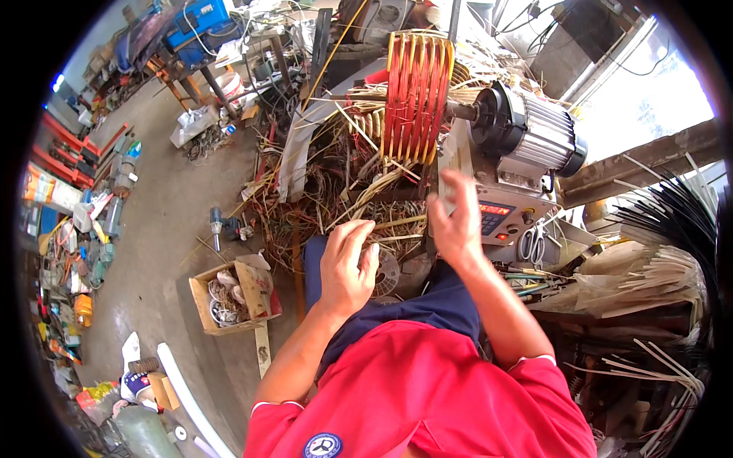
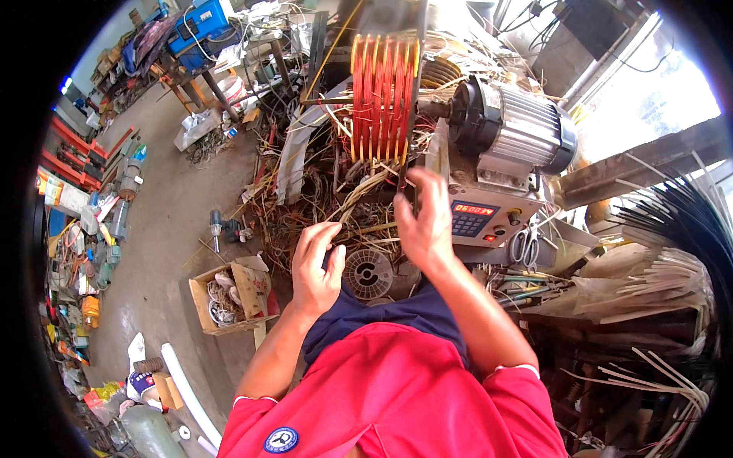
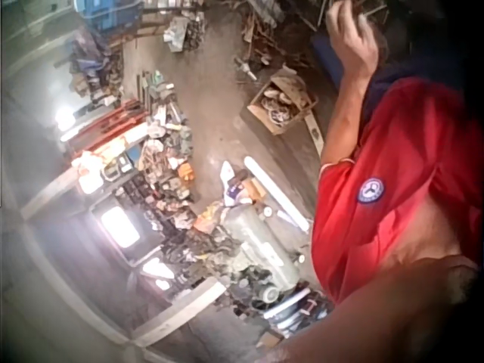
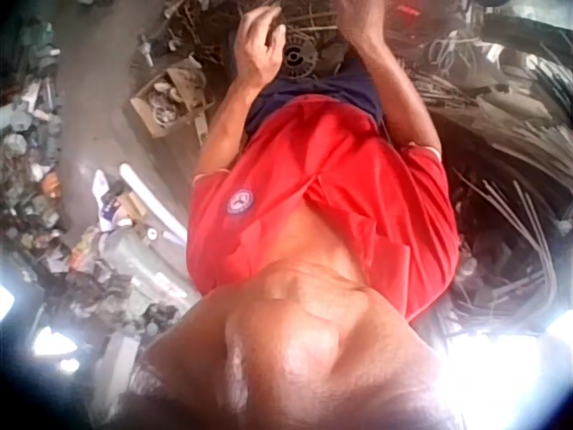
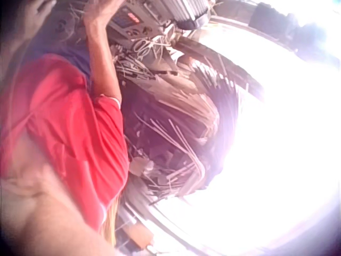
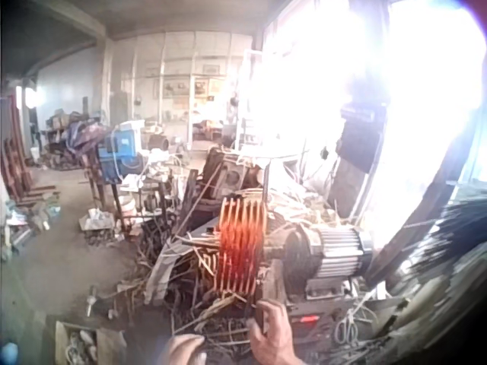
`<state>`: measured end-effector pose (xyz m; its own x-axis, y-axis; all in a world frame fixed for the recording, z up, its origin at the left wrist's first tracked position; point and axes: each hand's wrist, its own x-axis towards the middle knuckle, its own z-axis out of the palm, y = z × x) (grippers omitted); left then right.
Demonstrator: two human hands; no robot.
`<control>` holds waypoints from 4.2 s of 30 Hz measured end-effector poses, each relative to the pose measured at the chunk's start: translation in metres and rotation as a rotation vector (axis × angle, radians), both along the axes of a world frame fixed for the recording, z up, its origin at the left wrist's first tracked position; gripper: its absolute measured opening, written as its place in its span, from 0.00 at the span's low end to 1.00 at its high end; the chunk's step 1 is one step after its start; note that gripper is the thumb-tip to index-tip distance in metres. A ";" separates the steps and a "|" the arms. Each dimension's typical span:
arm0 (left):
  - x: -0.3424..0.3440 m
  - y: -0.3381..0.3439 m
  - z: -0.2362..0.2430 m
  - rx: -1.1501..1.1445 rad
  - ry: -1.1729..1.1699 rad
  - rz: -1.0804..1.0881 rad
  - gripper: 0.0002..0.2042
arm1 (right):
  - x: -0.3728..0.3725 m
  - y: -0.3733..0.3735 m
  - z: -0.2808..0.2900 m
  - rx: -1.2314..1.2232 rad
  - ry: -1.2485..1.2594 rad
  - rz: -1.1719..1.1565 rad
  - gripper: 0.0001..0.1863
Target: The person winds red wire around a yellow slotted bobbin using a motorized winding machine. They secure the wire with thin strips, remove the finished coil, and place it on the workbench before starting a new one.
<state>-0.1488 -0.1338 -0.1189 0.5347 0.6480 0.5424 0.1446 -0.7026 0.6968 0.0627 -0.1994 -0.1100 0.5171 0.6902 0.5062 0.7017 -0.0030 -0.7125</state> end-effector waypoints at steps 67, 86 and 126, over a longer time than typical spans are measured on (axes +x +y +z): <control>0.119 0.013 -0.005 -0.785 -0.265 -0.059 0.10 | -0.048 -0.060 -0.079 -0.259 0.225 0.253 0.11; -0.057 0.083 -0.086 -0.181 0.490 0.056 0.10 | -0.017 0.020 0.018 0.103 1.551 0.236 0.11; 0.119 0.179 0.015 -0.772 -0.476 0.102 0.09 | -0.019 0.021 0.018 0.100 1.487 0.219 0.12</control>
<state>-0.0303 0.0448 -0.1043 0.2856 0.9544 0.0870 -0.2426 -0.0158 0.9700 0.0437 -0.1783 -0.0919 0.4806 0.8151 -0.3236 -0.6600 0.0932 -0.7455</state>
